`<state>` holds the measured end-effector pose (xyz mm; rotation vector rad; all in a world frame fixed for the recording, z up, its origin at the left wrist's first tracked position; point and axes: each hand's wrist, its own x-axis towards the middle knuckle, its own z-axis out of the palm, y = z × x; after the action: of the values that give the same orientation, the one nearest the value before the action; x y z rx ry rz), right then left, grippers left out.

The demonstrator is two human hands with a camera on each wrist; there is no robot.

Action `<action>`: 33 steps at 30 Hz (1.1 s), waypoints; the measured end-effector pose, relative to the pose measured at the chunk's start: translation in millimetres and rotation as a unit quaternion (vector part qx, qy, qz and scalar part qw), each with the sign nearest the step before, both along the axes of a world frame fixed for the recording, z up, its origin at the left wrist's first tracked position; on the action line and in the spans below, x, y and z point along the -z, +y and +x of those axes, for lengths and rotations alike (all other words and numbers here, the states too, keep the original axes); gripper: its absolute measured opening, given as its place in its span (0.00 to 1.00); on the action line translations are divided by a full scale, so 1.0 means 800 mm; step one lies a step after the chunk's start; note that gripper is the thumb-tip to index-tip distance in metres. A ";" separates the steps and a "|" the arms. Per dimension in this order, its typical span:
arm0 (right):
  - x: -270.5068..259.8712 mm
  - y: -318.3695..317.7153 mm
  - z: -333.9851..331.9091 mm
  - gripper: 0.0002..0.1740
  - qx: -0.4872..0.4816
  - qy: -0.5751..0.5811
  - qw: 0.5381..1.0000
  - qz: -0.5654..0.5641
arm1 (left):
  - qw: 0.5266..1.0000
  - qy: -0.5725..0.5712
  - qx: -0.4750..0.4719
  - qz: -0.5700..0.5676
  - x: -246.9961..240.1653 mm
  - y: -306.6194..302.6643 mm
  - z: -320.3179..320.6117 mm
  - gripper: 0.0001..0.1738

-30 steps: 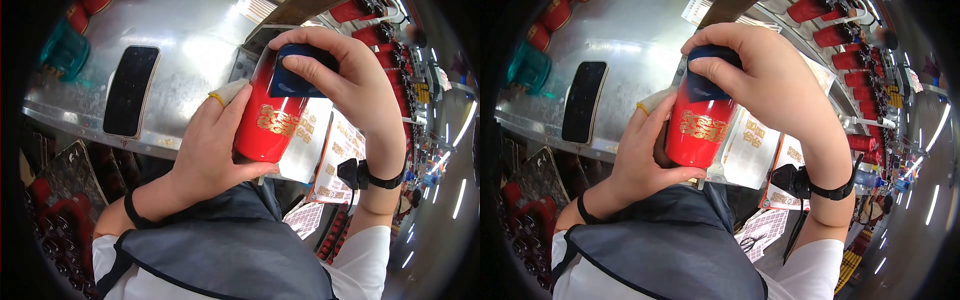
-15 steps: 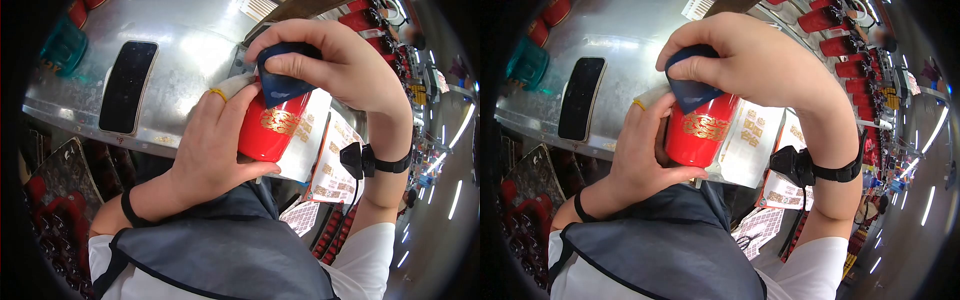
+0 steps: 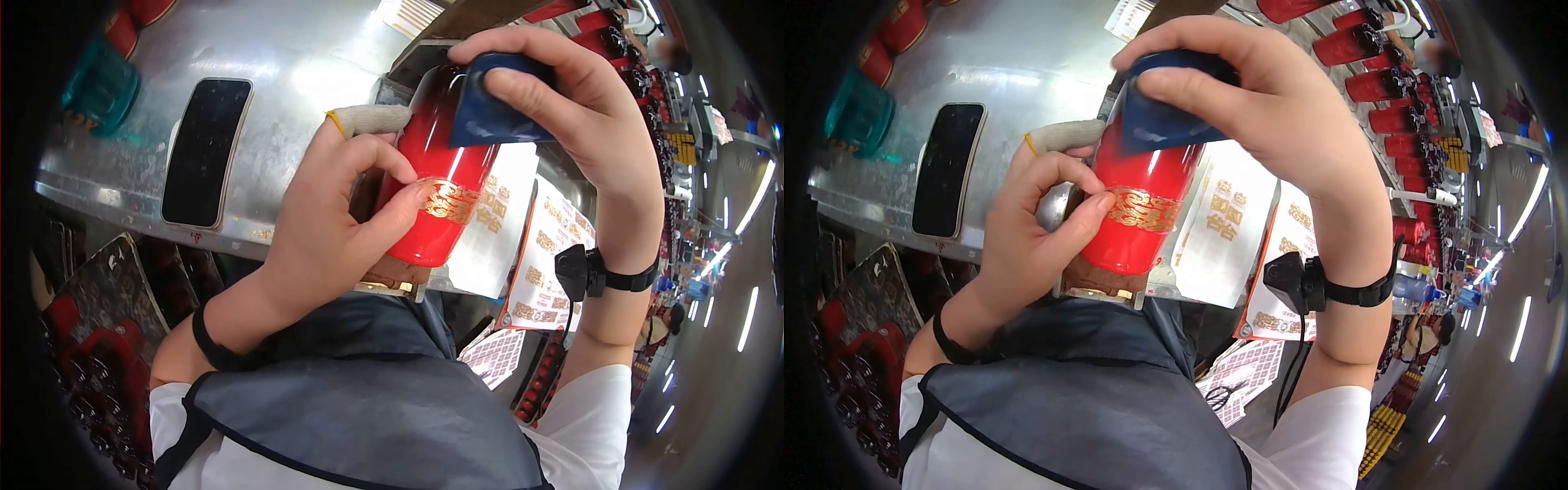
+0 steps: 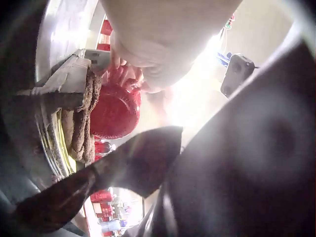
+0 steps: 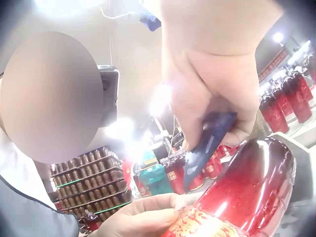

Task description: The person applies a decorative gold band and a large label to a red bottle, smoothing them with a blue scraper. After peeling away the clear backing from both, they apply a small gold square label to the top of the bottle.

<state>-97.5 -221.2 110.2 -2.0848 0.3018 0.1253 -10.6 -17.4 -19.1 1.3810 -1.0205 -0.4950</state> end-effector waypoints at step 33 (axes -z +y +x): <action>0.037 0.061 -0.109 0.20 0.271 -0.108 0.952 0.092 | 0.955 -0.289 -0.004 -0.070 -0.003 0.019 -0.030 0.14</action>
<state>-184.7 -172.4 80.5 -1.7436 0.6862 -0.3891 -34.4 -1.9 -16.7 1.4323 -1.4883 0.0049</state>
